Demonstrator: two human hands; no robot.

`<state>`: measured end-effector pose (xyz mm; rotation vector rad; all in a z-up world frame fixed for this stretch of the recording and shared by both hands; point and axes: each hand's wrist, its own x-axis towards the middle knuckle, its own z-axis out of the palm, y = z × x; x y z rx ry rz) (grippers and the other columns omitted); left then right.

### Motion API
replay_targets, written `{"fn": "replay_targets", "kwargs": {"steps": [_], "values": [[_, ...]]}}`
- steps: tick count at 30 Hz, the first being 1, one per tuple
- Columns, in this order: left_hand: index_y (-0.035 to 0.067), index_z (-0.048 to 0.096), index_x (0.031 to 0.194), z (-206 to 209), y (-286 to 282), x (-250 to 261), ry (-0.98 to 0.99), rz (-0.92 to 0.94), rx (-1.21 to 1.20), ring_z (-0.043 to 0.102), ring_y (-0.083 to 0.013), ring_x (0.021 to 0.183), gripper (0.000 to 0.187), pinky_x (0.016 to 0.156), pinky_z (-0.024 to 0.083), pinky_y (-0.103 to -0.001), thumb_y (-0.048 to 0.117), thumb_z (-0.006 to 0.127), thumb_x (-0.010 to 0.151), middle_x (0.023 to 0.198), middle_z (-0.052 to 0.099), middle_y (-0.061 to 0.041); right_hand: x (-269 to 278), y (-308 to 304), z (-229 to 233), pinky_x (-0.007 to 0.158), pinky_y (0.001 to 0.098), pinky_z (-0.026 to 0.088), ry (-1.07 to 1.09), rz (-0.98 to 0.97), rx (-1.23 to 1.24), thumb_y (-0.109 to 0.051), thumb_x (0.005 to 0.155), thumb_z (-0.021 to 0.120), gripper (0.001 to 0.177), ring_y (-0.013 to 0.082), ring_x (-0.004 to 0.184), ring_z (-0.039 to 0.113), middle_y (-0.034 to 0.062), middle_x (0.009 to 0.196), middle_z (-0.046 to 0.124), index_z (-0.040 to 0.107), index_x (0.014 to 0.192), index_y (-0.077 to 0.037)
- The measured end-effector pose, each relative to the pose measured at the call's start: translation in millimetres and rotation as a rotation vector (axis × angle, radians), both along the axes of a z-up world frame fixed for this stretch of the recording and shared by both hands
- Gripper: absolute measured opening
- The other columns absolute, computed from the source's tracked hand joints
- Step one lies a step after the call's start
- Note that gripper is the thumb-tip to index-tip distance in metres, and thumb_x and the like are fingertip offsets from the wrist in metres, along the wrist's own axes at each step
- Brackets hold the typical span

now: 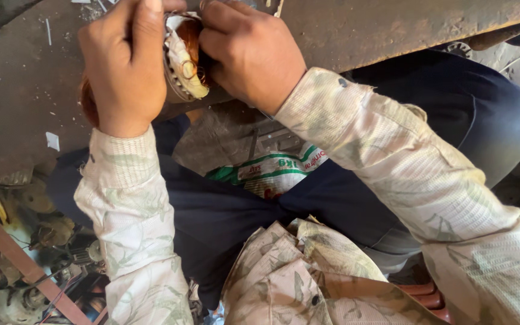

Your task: The person winds copper wire around a cylindrical motor stator core by hand. They carefully feed the wire into the slots of the stator, adjusting the bundle and ensuring the wire is seated correctly within the grooves.

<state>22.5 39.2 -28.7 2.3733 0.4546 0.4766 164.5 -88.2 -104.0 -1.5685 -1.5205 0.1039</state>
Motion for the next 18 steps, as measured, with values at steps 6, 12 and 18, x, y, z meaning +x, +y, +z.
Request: {"fn": "replay_targets", "kwargs": {"steps": [6, 12, 18], "values": [[-0.003, 0.072, 0.115, -5, 4, -4, 0.040, 0.067, -0.040, 0.067, -0.0234, 0.076, 0.032, 0.070, 0.046, -0.036, 0.020, 0.051, 0.121, 0.088, 0.071, -0.015, 17, -12, -11, 0.093, 0.0422, 0.057, 0.125, 0.158, -0.075, -0.002, 0.085, 0.074, 0.015, 0.0315, 0.107, 0.069, 0.0110, 0.119, 0.071, 0.076, 0.099, -0.004], [-0.005, 0.070, 0.114, -7, 6, -5, 0.052, 0.061, -0.057, 0.066, -0.0226, 0.076, 0.030, 0.069, 0.045, -0.035, 0.018, 0.051, 0.117, 0.090, 0.070, -0.017, 19, -1, -24, 0.078, 0.0395, 0.058, 0.239, 0.057, -0.103, -0.008, 0.087, 0.079, 0.017, 0.0288, 0.084, 0.073, 0.0096, 0.096, 0.074, 0.078, 0.104, -0.006], [-0.005, 0.069, 0.118, 0, 1, -2, 0.013, 0.002, -0.092, 0.071, -0.0216, 0.084, 0.032, 0.079, 0.051, -0.032, 0.016, 0.046, 0.117, 0.098, 0.075, -0.015, 3, 15, -22, 0.064, 0.0403, 0.056, 0.139, -0.147, -0.116, -0.020, 0.081, 0.089, 0.022, 0.0278, 0.070, 0.071, 0.0063, 0.082, 0.073, 0.073, 0.092, -0.008]]}}
